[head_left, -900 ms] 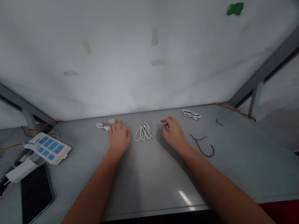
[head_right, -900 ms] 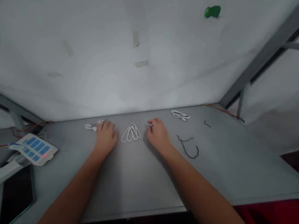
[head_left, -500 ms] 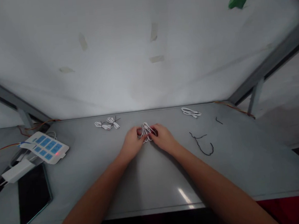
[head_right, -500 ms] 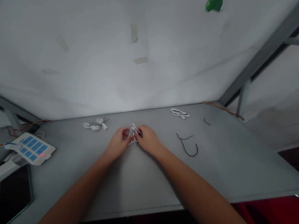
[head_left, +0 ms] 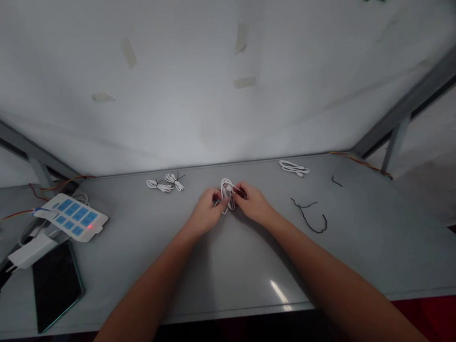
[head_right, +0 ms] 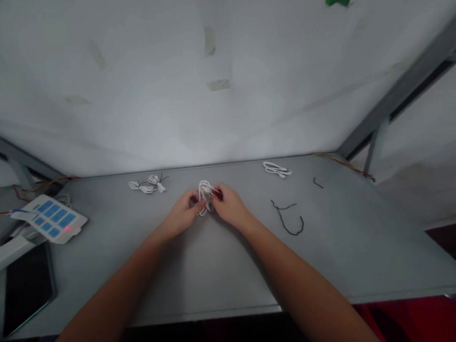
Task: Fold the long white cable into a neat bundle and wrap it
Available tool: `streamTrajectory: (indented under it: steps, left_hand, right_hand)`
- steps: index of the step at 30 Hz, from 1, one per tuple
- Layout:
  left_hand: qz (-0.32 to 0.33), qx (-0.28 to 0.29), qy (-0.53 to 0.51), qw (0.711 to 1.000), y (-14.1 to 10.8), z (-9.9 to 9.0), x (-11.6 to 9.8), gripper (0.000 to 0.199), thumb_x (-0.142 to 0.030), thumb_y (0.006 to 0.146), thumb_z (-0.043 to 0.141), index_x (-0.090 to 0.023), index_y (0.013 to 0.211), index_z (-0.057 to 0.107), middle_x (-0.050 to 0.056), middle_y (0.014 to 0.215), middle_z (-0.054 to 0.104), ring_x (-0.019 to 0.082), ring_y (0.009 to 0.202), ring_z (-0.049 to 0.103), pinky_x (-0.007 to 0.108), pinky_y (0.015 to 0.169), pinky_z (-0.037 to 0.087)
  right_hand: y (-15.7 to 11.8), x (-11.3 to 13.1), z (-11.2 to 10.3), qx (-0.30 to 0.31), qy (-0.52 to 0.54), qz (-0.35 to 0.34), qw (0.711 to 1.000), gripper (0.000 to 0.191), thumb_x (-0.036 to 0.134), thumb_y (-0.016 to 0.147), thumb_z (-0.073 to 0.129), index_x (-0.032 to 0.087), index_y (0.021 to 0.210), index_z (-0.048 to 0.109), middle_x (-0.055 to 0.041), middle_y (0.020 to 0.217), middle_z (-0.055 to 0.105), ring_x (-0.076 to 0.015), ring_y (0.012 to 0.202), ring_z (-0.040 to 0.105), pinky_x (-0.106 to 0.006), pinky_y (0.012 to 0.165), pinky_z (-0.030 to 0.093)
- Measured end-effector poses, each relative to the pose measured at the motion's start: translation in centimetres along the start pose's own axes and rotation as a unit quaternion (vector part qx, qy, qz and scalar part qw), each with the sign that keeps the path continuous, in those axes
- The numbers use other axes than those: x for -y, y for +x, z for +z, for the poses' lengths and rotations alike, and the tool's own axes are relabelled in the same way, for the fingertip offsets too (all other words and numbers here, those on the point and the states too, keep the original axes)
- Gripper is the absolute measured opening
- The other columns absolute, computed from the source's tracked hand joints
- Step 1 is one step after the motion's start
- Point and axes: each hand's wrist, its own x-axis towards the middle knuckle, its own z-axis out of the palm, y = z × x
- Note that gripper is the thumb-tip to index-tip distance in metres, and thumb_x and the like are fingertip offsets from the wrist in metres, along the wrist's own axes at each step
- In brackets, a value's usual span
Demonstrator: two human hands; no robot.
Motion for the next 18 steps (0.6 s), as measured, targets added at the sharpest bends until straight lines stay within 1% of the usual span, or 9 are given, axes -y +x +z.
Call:
streamTrajectory:
  steps: [2,3,6,8,10,12,14,16,18]
  left_hand:
    - [-0.020,0.008,-0.098,0.995,0.0,0.3,-0.4,0.027,-0.045,0.091,0.061,-0.018,0.085,0.066,0.004,0.089,0.068,0.019,0.086,0.062,0.032,0.086,0.049]
    - [-0.029,0.013,-0.151,0.988,0.0,0.5,-0.5,0.031,-0.048,0.092,0.059,-0.018,0.084,0.066,0.005,0.091,0.070,0.019,0.088,0.063,0.031,0.087,0.050]
    - [-0.037,0.019,-0.271,0.962,-0.2,0.9,-1.0,0.033,-0.050,0.088,0.065,-0.018,0.081,0.068,0.008,0.103,0.073,0.019,0.093,0.066,0.030,0.088,0.051]
    - [-0.036,0.004,-0.303,0.952,-0.3,0.9,-1.1,0.027,-0.045,0.085,0.073,-0.018,0.087,0.069,0.008,0.106,0.073,0.018,0.090,0.067,0.030,0.086,0.052]
    - [-0.050,-0.041,-0.315,0.947,-0.3,0.9,-1.1,0.021,-0.034,0.082,0.076,-0.019,0.095,0.070,0.006,0.104,0.073,0.017,0.085,0.067,0.029,0.084,0.053]
    - [-0.074,-0.094,-0.325,0.938,-0.1,0.7,-0.9,0.018,-0.023,0.082,0.075,-0.019,0.098,0.068,0.005,0.102,0.073,0.016,0.086,0.069,0.031,0.087,0.054]
    - [-0.097,-0.129,-0.339,0.927,0.1,0.4,-0.8,0.014,-0.016,0.082,0.070,-0.018,0.096,0.066,0.005,0.101,0.073,0.018,0.090,0.071,0.033,0.091,0.054]
    - [-0.115,-0.144,-0.357,0.916,0.2,0.1,-0.8,0.011,-0.011,0.084,0.065,-0.017,0.093,0.065,0.006,0.098,0.072,0.019,0.093,0.072,0.035,0.094,0.055]
    - [-0.135,-0.143,-0.370,0.908,0.2,-0.2,-1.0,0.010,-0.009,0.085,0.061,-0.015,0.091,0.065,0.008,0.094,0.072,0.020,0.092,0.073,0.036,0.093,0.056]
  right_hand:
    - [0.2,-0.3,0.3,0.002,0.043,0.015,0.999,0.015,0.035,0.089,0.058,0.022,0.082,0.058,0.0021,0.071,0.062,-0.0157,0.065,0.055,-0.028,0.063,0.042]
    - [0.2,-0.5,0.5,0.004,0.074,0.027,0.997,0.018,0.039,0.089,0.059,0.023,0.082,0.057,0.0024,0.070,0.061,-0.0157,0.064,0.055,-0.029,0.062,0.043]
    - [0.4,-0.9,1.0,0.008,0.181,0.068,0.981,0.022,0.044,0.086,0.064,0.023,0.084,0.056,0.0022,0.070,0.064,-0.0160,0.062,0.059,-0.030,0.063,0.048]
    - [0.4,-0.8,1.1,0.011,0.239,0.076,0.968,0.022,0.042,0.081,0.069,0.023,0.085,0.059,0.0012,0.073,0.067,-0.0168,0.065,0.063,-0.031,0.067,0.051]
    - [0.3,-0.5,0.9,0.014,0.281,0.065,0.957,0.022,0.040,0.078,0.073,0.023,0.085,0.062,0.0004,0.076,0.070,-0.0180,0.072,0.066,-0.032,0.072,0.052]
    - [0.2,0.0,0.6,0.010,0.315,0.051,0.948,0.019,0.037,0.076,0.074,0.023,0.084,0.064,0.0000,0.079,0.071,-0.0189,0.076,0.068,-0.033,0.076,0.053]
    - [0.1,0.5,0.3,0.006,0.359,0.040,0.933,0.016,0.034,0.074,0.075,0.023,0.082,0.066,0.0000,0.079,0.072,-0.0195,0.077,0.069,-0.035,0.080,0.053]
    - [0.0,1.1,0.0,0.005,0.410,0.033,0.911,0.014,0.032,0.072,0.075,0.023,0.080,0.068,-0.0007,0.078,0.072,-0.0210,0.077,0.070,-0.038,0.082,0.054]
    - [-0.2,1.7,-0.4,0.017,0.455,0.031,0.890,0.012,0.031,0.071,0.075,0.023,0.079,0.071,-0.0024,0.080,0.073,-0.0233,0.079,0.071,-0.041,0.085,0.055]
